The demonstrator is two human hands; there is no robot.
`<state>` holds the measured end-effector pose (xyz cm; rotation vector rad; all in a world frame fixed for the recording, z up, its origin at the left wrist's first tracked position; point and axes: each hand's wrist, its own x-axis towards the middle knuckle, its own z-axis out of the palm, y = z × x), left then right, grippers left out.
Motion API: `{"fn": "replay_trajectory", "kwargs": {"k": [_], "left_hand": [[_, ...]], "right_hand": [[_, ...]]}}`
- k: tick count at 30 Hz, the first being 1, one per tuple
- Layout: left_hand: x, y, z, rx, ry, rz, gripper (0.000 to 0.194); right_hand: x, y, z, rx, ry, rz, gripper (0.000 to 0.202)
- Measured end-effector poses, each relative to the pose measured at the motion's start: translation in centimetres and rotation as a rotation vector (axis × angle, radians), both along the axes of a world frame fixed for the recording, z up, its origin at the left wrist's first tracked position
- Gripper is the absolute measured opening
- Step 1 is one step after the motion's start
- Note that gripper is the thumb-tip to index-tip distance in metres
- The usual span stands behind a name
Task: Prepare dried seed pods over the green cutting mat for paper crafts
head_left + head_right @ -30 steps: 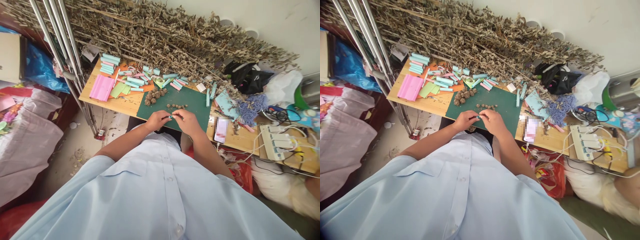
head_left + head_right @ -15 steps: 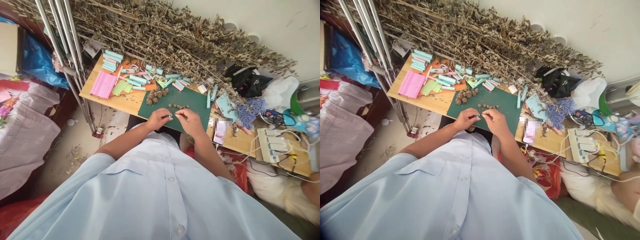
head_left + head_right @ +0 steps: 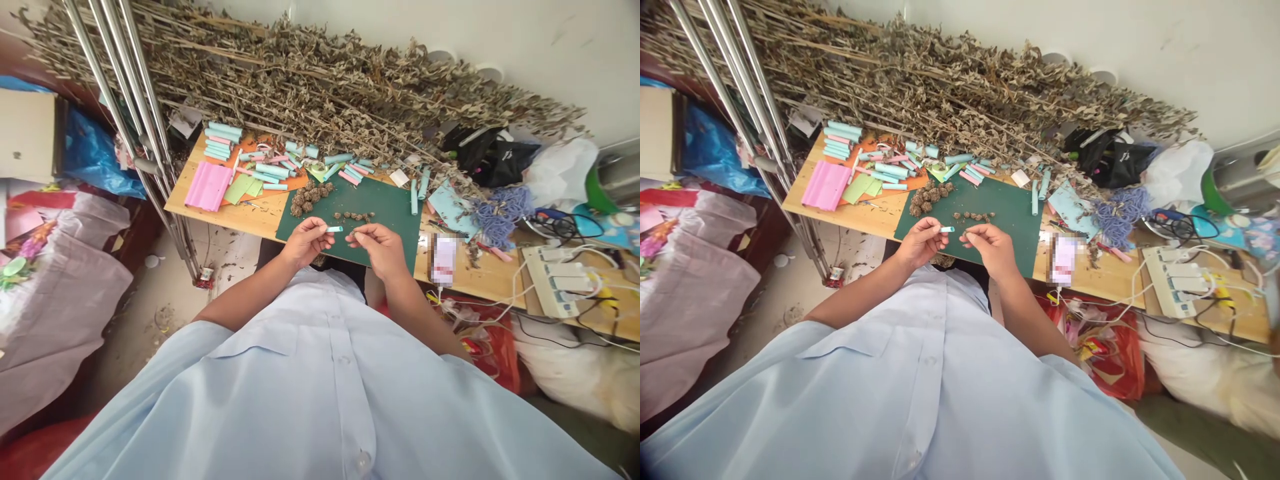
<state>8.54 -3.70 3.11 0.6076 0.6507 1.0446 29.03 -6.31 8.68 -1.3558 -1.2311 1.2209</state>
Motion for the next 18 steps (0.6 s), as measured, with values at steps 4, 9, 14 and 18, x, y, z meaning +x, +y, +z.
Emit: {"fn": "replay_trajectory", "kwargs": {"k": [4, 9, 14, 18], "left_hand": [[0.08, -0.26, 0.09, 0.01, 0.026, -0.063, 0.051], [0.1, -0.56, 0.19, 0.184, 0.197, -0.141, 0.05], [0.02, -0.42, 0.38, 0.492, 0.428, -0.107, 0.039], [-0.03, -0.04, 0.14, 0.638, 0.56, -0.082, 0.032]], "right_hand": [[-1.06, -0.45, -0.09, 0.002, 0.166, -0.025, 0.03], [-0.96, -0.72, -0.24, 0.034, 0.14, -0.011, 0.03], [-0.46, -1.05, -0.5, 0.058, 0.049, 0.021, 0.025], [-0.37, -1.12, -0.69, 0.069, 0.045, 0.017, 0.024]]}}
